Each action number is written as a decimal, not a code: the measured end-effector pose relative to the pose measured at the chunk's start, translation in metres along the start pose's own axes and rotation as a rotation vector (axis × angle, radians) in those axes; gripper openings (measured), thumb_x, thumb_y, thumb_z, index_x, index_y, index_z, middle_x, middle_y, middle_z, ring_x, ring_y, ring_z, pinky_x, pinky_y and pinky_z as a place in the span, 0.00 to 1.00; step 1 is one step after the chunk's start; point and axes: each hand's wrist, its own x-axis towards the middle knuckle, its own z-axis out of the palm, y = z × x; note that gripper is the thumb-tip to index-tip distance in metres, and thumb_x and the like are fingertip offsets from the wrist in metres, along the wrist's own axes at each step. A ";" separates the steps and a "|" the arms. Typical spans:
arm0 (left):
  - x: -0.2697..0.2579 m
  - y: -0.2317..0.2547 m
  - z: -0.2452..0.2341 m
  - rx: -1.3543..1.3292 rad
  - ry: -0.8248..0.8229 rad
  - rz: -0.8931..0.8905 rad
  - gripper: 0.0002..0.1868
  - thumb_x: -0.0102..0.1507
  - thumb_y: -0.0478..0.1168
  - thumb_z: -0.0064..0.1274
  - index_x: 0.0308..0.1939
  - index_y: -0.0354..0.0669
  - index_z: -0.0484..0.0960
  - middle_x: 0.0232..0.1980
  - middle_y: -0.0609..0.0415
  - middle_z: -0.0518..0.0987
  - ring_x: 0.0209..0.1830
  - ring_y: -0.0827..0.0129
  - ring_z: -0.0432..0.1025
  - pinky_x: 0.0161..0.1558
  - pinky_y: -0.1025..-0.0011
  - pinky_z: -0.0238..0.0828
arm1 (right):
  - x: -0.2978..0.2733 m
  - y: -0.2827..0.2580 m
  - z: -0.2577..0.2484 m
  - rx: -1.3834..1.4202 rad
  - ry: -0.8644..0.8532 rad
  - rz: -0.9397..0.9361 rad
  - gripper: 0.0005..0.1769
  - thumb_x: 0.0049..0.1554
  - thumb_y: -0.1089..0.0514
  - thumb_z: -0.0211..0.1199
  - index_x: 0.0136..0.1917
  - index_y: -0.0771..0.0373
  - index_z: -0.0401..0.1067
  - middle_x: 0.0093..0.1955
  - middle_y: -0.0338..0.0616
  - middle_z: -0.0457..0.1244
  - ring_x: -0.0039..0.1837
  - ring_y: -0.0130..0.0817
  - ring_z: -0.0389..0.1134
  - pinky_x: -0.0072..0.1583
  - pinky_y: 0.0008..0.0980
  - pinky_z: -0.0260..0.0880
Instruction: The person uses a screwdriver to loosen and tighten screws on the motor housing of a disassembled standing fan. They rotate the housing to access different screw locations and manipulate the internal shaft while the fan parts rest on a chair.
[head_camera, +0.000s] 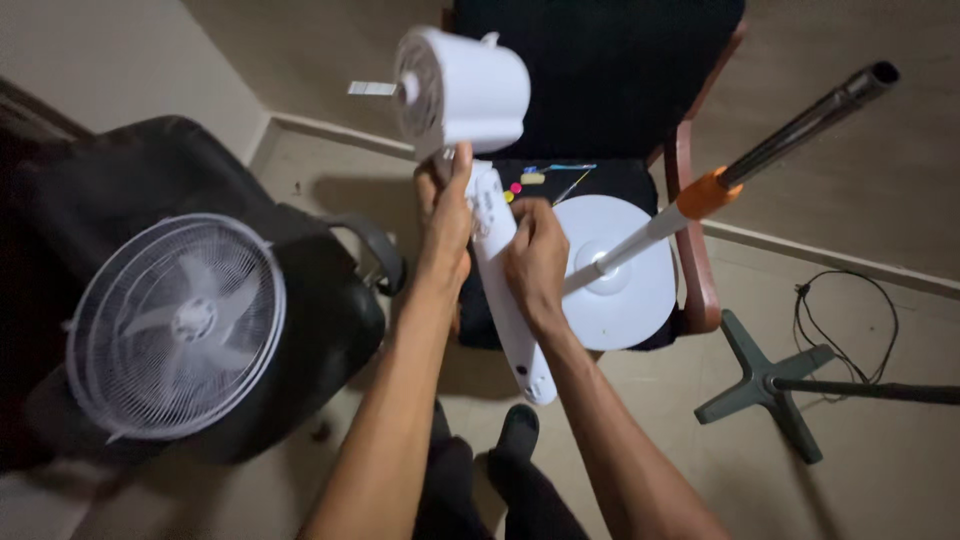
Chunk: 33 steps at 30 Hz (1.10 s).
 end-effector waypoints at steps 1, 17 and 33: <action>-0.005 0.008 0.004 0.015 -0.007 -0.015 0.40 0.61 0.58 0.59 0.69 0.40 0.65 0.60 0.49 0.75 0.57 0.68 0.72 0.57 0.67 0.72 | -0.002 -0.010 -0.005 0.006 0.009 0.006 0.12 0.65 0.62 0.49 0.51 0.64 0.73 0.39 0.48 0.68 0.39 0.36 0.67 0.46 0.38 0.68; -0.097 0.106 0.031 -0.176 -0.344 0.258 0.27 0.71 0.57 0.53 0.52 0.31 0.78 0.42 0.48 0.81 0.38 0.69 0.77 0.41 0.71 0.76 | -0.028 -0.108 -0.076 0.363 -0.181 -0.041 0.14 0.65 0.62 0.48 0.49 0.66 0.75 0.39 0.40 0.67 0.41 0.24 0.65 0.45 0.27 0.68; -0.135 0.178 -0.022 -0.403 -0.408 -0.026 0.41 0.65 0.71 0.39 0.57 0.34 0.77 0.46 0.43 0.83 0.43 0.62 0.81 0.43 0.62 0.83 | -0.116 -0.168 -0.085 0.346 -0.009 -0.270 0.07 0.64 0.63 0.55 0.54 0.67 0.72 0.41 0.41 0.68 0.43 0.25 0.70 0.47 0.25 0.75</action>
